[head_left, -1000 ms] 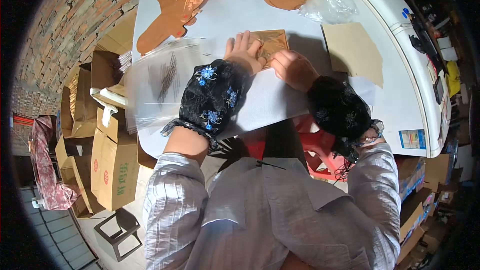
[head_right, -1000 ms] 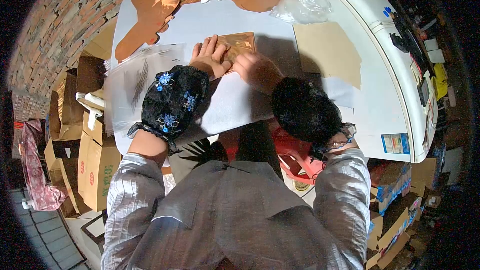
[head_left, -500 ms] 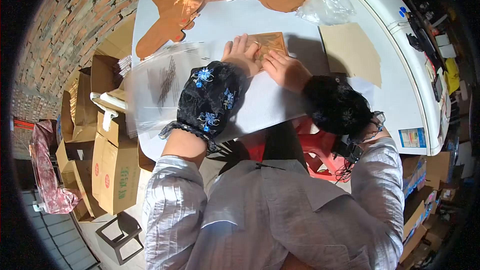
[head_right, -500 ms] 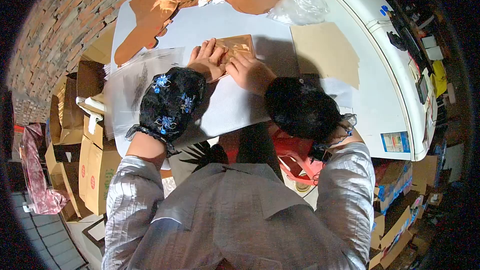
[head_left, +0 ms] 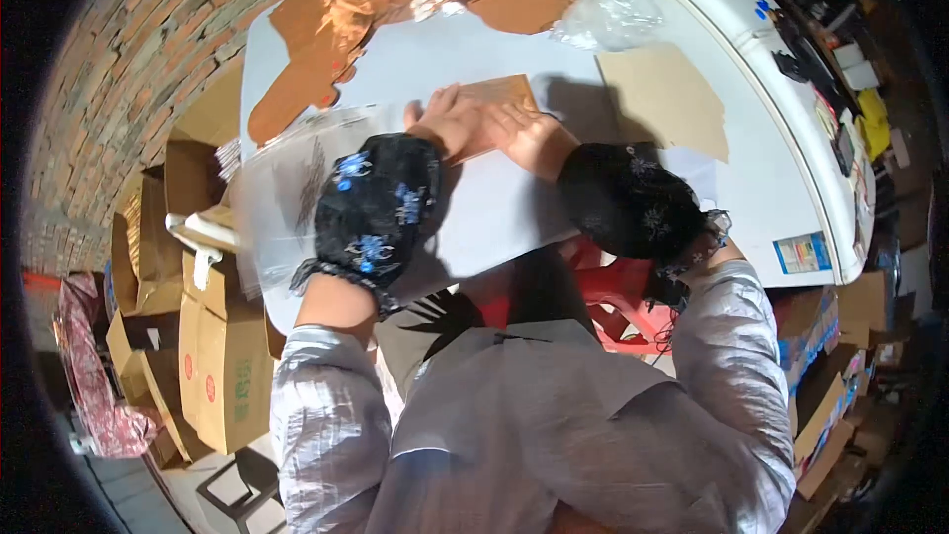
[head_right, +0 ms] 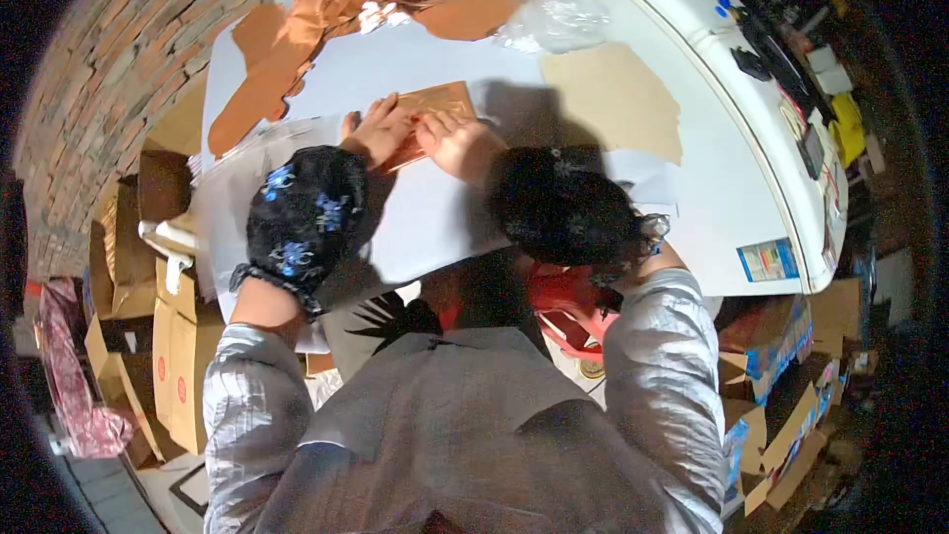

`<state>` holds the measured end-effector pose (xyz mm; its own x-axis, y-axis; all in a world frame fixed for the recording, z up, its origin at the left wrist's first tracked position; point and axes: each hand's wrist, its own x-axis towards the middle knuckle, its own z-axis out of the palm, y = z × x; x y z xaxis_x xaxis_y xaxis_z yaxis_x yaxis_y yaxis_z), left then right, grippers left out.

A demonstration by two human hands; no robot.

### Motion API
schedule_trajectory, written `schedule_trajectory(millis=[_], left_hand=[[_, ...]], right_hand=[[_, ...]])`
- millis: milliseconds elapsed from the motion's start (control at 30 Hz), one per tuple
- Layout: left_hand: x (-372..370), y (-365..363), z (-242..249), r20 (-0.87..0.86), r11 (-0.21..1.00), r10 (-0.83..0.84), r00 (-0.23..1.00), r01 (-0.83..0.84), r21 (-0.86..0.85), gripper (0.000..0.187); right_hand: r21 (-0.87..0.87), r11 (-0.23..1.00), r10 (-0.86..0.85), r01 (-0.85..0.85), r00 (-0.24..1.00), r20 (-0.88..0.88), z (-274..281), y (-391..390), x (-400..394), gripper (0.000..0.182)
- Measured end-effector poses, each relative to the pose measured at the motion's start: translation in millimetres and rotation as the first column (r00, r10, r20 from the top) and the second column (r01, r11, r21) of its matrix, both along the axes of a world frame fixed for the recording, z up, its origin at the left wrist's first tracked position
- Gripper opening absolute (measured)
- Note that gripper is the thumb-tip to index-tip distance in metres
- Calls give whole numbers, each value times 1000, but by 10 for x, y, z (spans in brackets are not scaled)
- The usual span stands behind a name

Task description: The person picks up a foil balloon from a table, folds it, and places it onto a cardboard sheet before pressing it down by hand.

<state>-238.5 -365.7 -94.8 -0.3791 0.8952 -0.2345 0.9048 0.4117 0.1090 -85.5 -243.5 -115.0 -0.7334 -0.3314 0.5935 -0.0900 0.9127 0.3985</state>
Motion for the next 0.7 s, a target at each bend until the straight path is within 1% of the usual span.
schedule_trajectory(millis=[33,100,133,167,200,233,267,300,333,367,400,433,467,533,567,600,667,700], left_hand=[[-371,93,-559,210,962,-109,972,50,267,47],[-326,50,-222,342,936,-49,938,-76,343,47],[-174,7,91,478,876,-68,876,-177,448,49],[-71,-8,293,600,800,-107,793,-290,525,54],[48,14,384,794,656,-187,579,-528,540,54],[168,36,474,868,478,-350,353,-729,490,56],[81,139,294,829,521,-260,494,-651,552,51],[-91,305,-32,759,566,-177,627,-566,599,47],[-6,412,-46,827,599,-146,543,-616,511,39],[82,519,-54,884,625,-109,456,-660,417,32],[120,664,-170,896,769,-155,415,-518,373,24],[366,802,-200,952,737,-151,266,-612,288,23],[663,941,-226,982,704,-152,109,-686,185,22],[936,1178,-279,985,695,-142,102,-698,172,24],[908,1319,-404,987,756,-148,54,-637,149,24],[856,1476,-511,965,800,-158,210,-546,250,24],[812,1670,-533,841,858,-211,498,-319,403,23],[873,1737,-580,846,815,-168,505,-412,408,23]], right_hand=[[-11,1000,5,-5,1000,13,57,18,28,23],[-289,957,31,-17,998,45,126,100,127,22],[-423,906,51,-23,997,54,154,142,176,21],[-432,901,45,-22,998,42,212,220,279,19],[-571,821,14,6,999,30,343,250,391,22],[-695,718,-18,29,1000,22,512,249,517,25],[-801,598,-104,28,994,-43,436,337,652,27],[-887,461,-190,-12,975,-112,359,423,787,30],[-965,247,-271,-82,951,-150,258,568,946,29],[-978,34,-364,-204,909,-202,154,716,1104,28],[-919,-259,-385,-298,904,-185,169,832,1287,25],[-766,-522,-403,-375,900,-166,184,905,1432,22],[-748,-550,-449,-371,887,-109,191,904,1554,20],[-702,-608,-527,-372,850,7,188,859,1793,15],[-693,-615,-546,-375,837,31,88,918,1868,14],[-676,-625,-567,-391,822,49,1,976,1935,14],[-639,-647,-597,-416,798,85,-43,990,1939,13],[-645,-632,-612,-431,788,73,-126,1051,1925,13]])
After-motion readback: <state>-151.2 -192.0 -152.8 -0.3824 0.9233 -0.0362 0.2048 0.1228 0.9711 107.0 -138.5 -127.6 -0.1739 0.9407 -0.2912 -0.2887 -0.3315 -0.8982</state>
